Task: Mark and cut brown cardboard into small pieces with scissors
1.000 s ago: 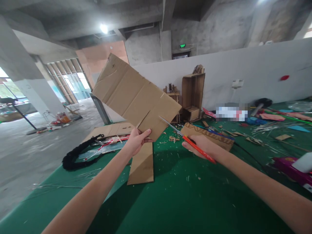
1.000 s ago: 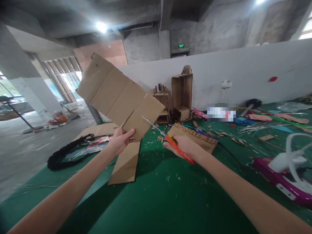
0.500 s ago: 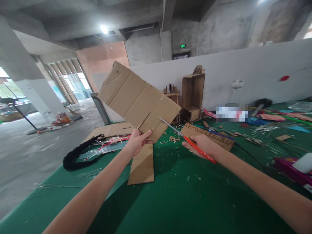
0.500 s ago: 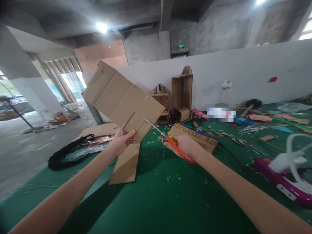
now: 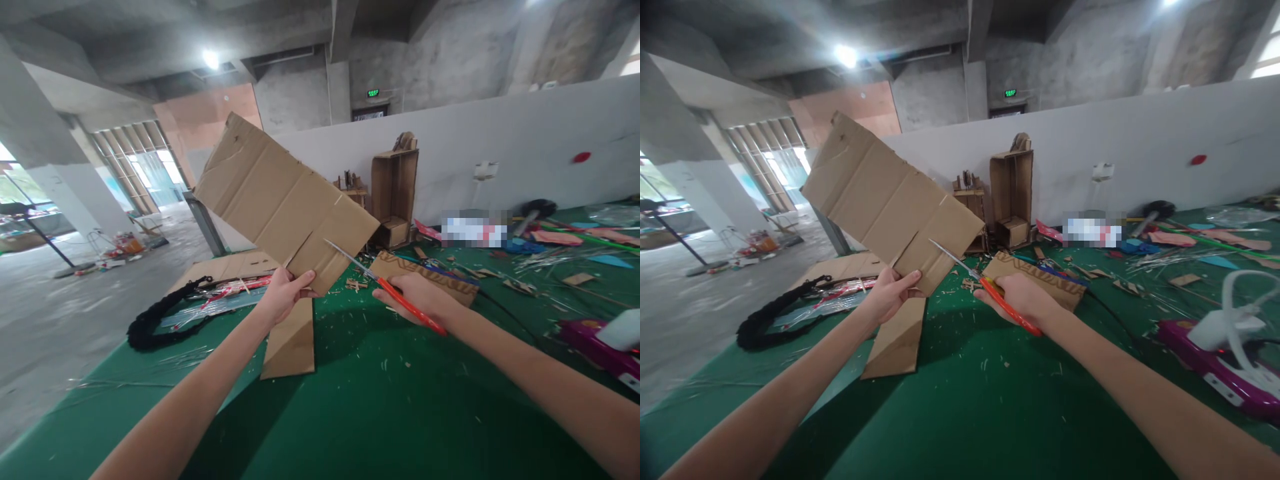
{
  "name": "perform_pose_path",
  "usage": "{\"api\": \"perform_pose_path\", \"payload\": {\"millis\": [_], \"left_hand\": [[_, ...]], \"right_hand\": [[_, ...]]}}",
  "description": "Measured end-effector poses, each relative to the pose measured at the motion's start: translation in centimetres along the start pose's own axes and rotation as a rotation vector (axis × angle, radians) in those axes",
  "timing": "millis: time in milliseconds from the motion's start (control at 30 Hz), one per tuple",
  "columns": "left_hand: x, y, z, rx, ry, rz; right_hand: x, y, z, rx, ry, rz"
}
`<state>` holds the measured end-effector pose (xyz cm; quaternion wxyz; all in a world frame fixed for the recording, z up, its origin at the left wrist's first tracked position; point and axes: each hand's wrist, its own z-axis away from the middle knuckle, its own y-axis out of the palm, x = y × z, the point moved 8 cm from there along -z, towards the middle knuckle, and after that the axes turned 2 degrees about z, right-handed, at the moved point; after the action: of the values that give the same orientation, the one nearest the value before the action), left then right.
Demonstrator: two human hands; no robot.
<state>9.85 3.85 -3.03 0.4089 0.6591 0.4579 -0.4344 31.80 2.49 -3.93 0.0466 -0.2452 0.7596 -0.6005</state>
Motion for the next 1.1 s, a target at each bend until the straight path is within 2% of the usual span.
{"api": "perform_pose_path", "payload": {"millis": [267,500,800,933,1000,1100], "left_hand": [[0.1,0.0,0.1,-0.004,-0.002,-0.003],[0.1,0.4,0.3,0.013,-0.006,-0.053],[0.2,0.8,0.5,0.009,-0.021,-0.040],[0.3,0.7,0.5,0.008,-0.023,0.001],[0.3,0.5,0.3,-0.013,-0.023,0.064],[0.3,-0.8,0.1,-0.142,0.003,0.209]], "right_hand": [[0.3,0.3,0.1,0.014,-0.082,0.073],[0.5,0.9,0.4,0.118,-0.140,-0.001],[0.2,0.2,0.4,0.010,-0.024,-0.009],[0.5,0.2,0.3,-0.017,-0.023,-0.017],[0.8,0.2,0.3,-0.020,-0.033,-0.039],[1.0,0.5,0.3,-0.003,-0.007,-0.058]]}}
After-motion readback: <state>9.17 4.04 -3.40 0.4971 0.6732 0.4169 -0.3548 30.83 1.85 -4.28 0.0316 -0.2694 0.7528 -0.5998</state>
